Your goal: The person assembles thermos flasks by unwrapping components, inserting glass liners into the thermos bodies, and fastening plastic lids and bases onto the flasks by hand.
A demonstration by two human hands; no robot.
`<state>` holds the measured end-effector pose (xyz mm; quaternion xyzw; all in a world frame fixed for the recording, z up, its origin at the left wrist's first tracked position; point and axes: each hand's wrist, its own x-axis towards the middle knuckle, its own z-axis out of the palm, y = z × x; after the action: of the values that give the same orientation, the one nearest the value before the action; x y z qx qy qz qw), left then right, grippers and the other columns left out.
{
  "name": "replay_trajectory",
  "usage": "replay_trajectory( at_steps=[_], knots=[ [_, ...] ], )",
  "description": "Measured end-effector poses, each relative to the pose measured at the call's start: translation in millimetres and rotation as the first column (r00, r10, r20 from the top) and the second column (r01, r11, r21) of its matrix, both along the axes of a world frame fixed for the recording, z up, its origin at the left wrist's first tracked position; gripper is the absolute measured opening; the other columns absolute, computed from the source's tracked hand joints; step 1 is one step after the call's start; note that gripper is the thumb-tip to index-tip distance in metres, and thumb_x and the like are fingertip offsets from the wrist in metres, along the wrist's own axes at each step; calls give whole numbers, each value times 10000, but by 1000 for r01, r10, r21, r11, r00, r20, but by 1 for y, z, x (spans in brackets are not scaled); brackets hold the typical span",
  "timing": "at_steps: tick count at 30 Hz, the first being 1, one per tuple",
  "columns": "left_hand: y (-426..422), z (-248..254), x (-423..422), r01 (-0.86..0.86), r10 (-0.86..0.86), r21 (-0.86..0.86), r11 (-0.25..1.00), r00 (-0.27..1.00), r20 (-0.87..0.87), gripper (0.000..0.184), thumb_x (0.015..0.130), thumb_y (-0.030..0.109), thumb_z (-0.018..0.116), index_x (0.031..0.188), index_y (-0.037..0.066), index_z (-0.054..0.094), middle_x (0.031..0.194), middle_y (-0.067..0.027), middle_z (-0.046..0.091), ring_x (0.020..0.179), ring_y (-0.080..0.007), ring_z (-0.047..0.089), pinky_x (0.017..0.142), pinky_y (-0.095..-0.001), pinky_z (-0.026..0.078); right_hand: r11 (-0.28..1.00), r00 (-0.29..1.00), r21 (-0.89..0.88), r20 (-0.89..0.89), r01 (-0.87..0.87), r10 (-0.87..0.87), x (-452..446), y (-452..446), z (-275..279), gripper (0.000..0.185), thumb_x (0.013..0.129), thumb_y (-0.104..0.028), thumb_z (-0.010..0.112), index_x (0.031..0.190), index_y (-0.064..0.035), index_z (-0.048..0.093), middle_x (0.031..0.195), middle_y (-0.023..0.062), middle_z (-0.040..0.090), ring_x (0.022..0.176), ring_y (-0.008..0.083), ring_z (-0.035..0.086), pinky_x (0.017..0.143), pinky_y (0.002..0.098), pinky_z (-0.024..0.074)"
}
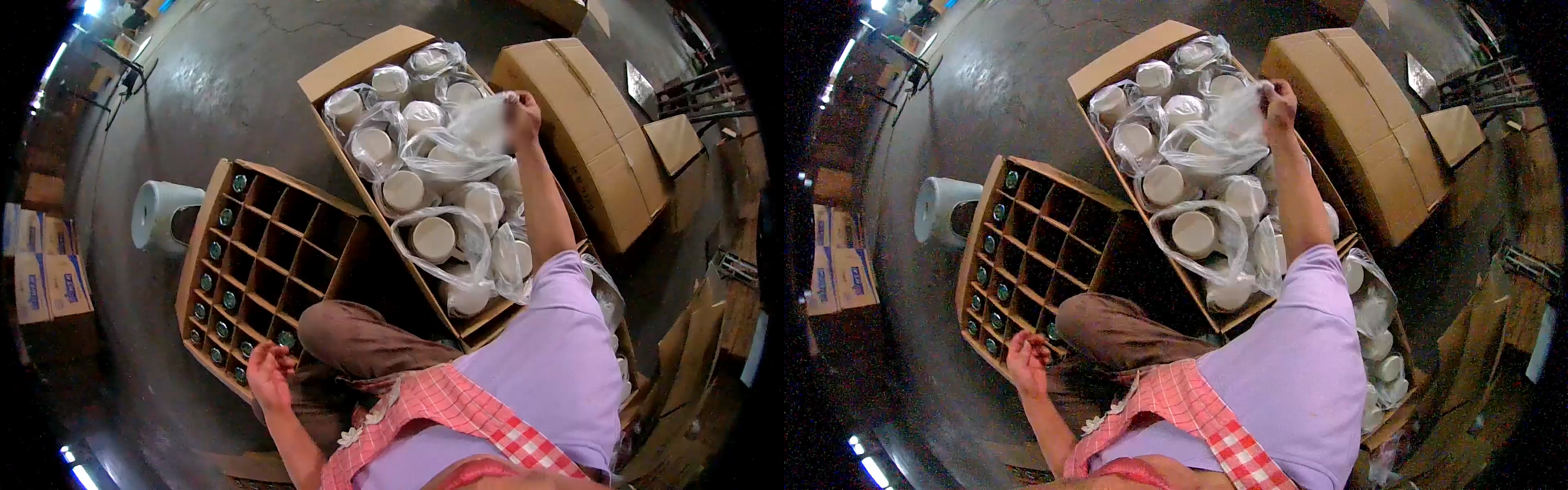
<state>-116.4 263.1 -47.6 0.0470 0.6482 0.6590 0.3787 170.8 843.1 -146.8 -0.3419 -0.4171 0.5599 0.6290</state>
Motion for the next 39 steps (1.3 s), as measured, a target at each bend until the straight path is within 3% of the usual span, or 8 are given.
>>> replay_trajectory(
  at_steps=[4, 10, 15, 22, 28, 31, 36, 39],
  knots=[
    [57, 5, -1, 152, -158, 133, 979, 987, 39, 234, 882, 140, 494, 1092, 37, 513, 921, -132, 624, 706, -201, 611, 560, -279, 477, 911, 883, -5, -247, -413, 399, -49, -103, 127, 95, 777, -96, 580, 867, -69, 563, 705, 18, 535, 556, 96, 504, 447, 224, 402],
    [120, -11, 23, 175, -467, 514, 840, 715, 520, 469, 934, 368, 404, 1239, 12, 409, 1185, -197, 505, 1073, -327, 525, 900, -469, 440, 44, -87, 280, -441, -959, 893, -111, -285, 220, 275, 682, -215, 683, 782, -27, 508, 677, 43, 499, 558, 145, 495, 445, 252, 378],
    [77, -2, 26, 201, -592, 646, 736, 653, 471, 512, 860, 340, 464, 1238, -3, 424, 1171, -172, 521, 1048, -278, 536, 895, -416, 441, -806, -843, 328, -408, -493, 349, -134, -415, 226, 171, 767, -87, 630, 761, 2, 485, 636, 21, 481, 523, 78, 458, 439, 214, 316],
    [-15, 7, 25, 253, -516, 641, 725, 816, 261, 588, 758, 301, 548, 1237, -24, 444, 1152, -136, 545, 1013, -210, 552, 890, -341, 442, -964, -975, 188, -156, -188, 159, -153, -513, 213, 86, 717, -9, 585, 719, -16, 500, 638, -4, 473, 524, 70, 450, 432, 221, 323],
    [-59, 19, 9, 211, -211, 3, 978, 977, 11, 364, 723, 137, 622, 1040, -37, 575, 928, -80, 624, 779, -173, 607, 718, -287, 489, -947, -927, 107, -197, 303, -319, -169, -589, 171, 140, 654, -74, 656, 736, -12, 561, 691, 29, 505, 599, 126, 476, 524, 275, 387],
    [-91, -31, 8, -6, 4, -4, 1000, 918, -397, 168, 733, 90, 646, 859, -19, 628, 804, -39, 621, 671, -132, 580, 638, -241, 459, -972, -957, 199, 234, -125, 171, -173, -570, 211, 78, 721, -58, 589, 765, -9, 548, 694, 81, 550, 610, 173, 541, 489, 293, 400],
    [-129, -96, 26, -312, 342, 145, 939, 898, -276, 165, 743, 78, 632, 882, -11, 623, 815, -36, 614, 716, -117, 574, 664, -228, 445, -17, 285, 423, 637, -906, 716, -179, -446, 220, 517, 708, -163, 711, 1158, -9, 508, 1145, 156, 535, 1102, 274, 493, 928, 374, 397],
    [-126, -88, 29, -395, 413, 119, 911, 874, -256, 180, 744, 66, 625, 907, -9, 619, 836, -43, 614, 744, -128, 578, 682, -237, 449, 211, 361, 295, 693, -932, 624, -201, -446, 168, 423, 723, -49, 691, 1113, 2, 536, 1098, 128, 547, 970, 227, 550, 848, 316, 438]
  ],
)
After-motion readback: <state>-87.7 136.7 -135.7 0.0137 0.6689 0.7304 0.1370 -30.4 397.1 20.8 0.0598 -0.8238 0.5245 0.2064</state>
